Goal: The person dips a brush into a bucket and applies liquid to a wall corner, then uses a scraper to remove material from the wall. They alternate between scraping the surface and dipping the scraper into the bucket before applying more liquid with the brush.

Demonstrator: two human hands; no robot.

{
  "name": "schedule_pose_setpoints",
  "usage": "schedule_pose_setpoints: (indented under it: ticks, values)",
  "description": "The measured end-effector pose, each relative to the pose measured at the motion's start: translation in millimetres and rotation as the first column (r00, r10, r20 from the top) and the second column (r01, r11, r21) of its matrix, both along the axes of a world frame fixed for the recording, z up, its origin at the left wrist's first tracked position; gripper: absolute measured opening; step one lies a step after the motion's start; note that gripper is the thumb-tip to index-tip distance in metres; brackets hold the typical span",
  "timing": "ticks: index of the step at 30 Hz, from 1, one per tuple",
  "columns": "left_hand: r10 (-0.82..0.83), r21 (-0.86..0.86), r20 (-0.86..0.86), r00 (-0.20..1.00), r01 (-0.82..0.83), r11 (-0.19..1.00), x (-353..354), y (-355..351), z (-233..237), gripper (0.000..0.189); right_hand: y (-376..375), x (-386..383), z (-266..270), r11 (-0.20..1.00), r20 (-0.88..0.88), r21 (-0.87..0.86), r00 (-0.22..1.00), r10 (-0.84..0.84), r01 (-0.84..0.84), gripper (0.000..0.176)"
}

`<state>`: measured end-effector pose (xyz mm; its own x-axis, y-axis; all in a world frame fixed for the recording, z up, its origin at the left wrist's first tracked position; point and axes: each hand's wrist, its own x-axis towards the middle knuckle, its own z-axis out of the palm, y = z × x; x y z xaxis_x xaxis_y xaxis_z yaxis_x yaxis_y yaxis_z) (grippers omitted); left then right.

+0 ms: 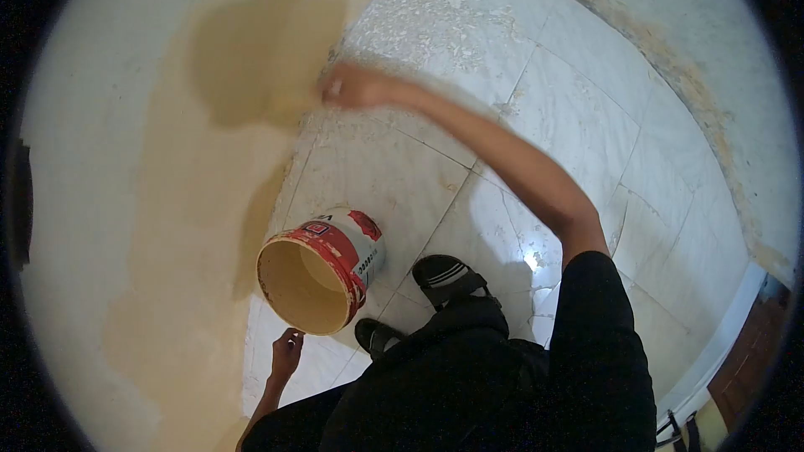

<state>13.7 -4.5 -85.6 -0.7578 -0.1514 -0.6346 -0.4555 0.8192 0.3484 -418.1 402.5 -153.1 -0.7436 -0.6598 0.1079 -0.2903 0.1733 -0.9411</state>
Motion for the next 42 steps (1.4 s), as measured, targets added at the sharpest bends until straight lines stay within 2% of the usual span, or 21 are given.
schedule_pose_setpoints:
  ticks: [4, 8, 9, 11, 13, 14, 15, 16, 17, 19, 22, 23, 25, 28, 32, 34, 36, 38, 39, 41, 42]
  values:
    - [0.13, 0.03, -0.026, 0.991, -0.13, 0.991, 20, -4, -2, 0.014, 86, -61, 72, 0.923, 0.249, 0.109, 0.889, -0.385, 0.369, 0.036]
    - [0.134, 0.062, 0.005, 0.991, -0.134, 0.989, 46, -12, -11, 0.013, 121, -89, 43, 0.659, 0.436, -0.16, 0.652, -0.621, 0.735, 0.034]
    - [0.136, 0.062, 0.005, 0.991, -0.136, 0.989, 48, -13, -13, 0.013, 116, -99, 23, 0.661, 0.436, -0.16, 0.653, -0.619, 0.733, 0.034]
    - [0.021, 0.02, 0.054, 0.998, -0.023, 1.0, 48, -16, -14, 0.011, 96, -109, -11, 0.353, 0.166, -0.19, 0.385, -0.908, 0.916, 0.038]
    - [-0.038, 0.006, 0.052, 0.998, 0.038, 0.999, 36, -23, -15, 0.011, 60, -118, -58, 0.285, 0.16, -0.021, 0.284, -0.945, 0.958, 0.041]
    - [-0.089, -0.005, 0.047, 0.995, 0.089, 0.996, 27, -25, -17, 0.01, 36, -90, -38, 0.382, 0.244, -0.004, 0.372, -0.896, 0.924, 0.038]
    - [-0.072, -0.011, 0.085, 0.994, 0.074, 0.997, 14, -26, -13, 0.009, 7, -60, -24, 0.323, 0.277, -0.092, 0.336, -0.9, 0.942, 0.032]
    - [-0.085, 0.003, 0.035, 0.996, 0.085, 0.996, 7, -31, -15, 0.011, -16, -37, -18, 0.317, 0.075, -0.095, 0.324, -0.943, 0.944, 0.031]
    - [-0.05, 0.007, -0.006, 0.999, 0.05, 0.999, -5, -28, -12, 0.012, -35, -14, -8, 0.398, 0.228, -0.129, 0.418, -0.879, 0.908, 0.03]
    - [0.043, 0.038, -0.069, 0.997, -0.04, 0.998, -22, -18, -3, 0.013, -89, 23, -49, 0.366, 0.102, -0.195, 0.39, -0.915, 0.91, 0.025]
    - [0.111, 0.074, -0.118, 0.987, -0.102, 0.992, -24, -12, -6, 0.014, -84, 105, 4, 0.758, 0.196, -0.289, 0.811, -0.552, 0.585, 0.023]
    - [0.087, 0.082, -0.106, 0.991, -0.079, 0.994, -17, -16, -10, 0.013, -76, 111, 5, 0.758, 0.203, -0.284, 0.809, -0.551, 0.588, 0.023]
    - [0.085, 0.078, -0.093, 0.992, -0.078, 0.994, -5, -21, -6, 0.012, -62, 124, 9, 0.964, 0.417, -0.169, 0.901, -0.119, 0.206, 0.023]
    - [-0.081, -0.059, 0.028, 0.996, 0.082, 0.995, 7, -20, -1, 0.009, -48, 120, -3, 0.938, 0.149, -0.266, 0.971, -0.187, 0.221, 0.024]
    - [0.036, -0.038, -0.076, 0.996, -0.039, 0.999, 32, -29, -12, 0.008, 8, 123, 94, 0.929, 0.137, 0.072, 0.919, -0.369, 0.363, 0.03]
    - [0.077, -0.067, 0.046, 0.996, -0.074, 0.995, 31, -26, -7, 0.009, 22, 127, 145, 0.927, 0.116, 0.245, 0.94, -0.32, 0.285, 0.03]
    - [-0.158, 0.06, -0.211, 0.965, 0.174, 0.983, 34, -36, -18, 0.016, 25, 132, 193, 0.924, 0.045, 0.363, 0.988, -0.145, 0.119, 0.028]
    - [-0.195, -0.094, 0.019, 0.981, 0.196, 0.976, -18, 3, 20, 0.051, 18, 135, 221, 0.884, -0.005, 0.466, 1.0, 0.021, -0.016, 0.026]
    - [-0.057, 0.017, 0.109, 0.992, 0.055, 0.998, -44, 22, 38, 0.069, 12, 139, 229, 0.89, -0.141, 0.442, 0.971, 0.195, -0.115, 0.023]
    - [-0.11, 0.095, -0.182, 0.977, 0.129, 0.987, -57, 43, 42, 0.088, -12, 146, 247, 0.868, -0.253, 0.421, 0.885, 0.39, -0.262, 0.02]
    - [-0.048, 0.16, -0.196, 0.979, 0.081, 0.984, -63, 56, 49, 0.094, -27, 148, 262, 0.73, -0.242, 0.595, 0.792, 0.561, -0.335, 0.019]
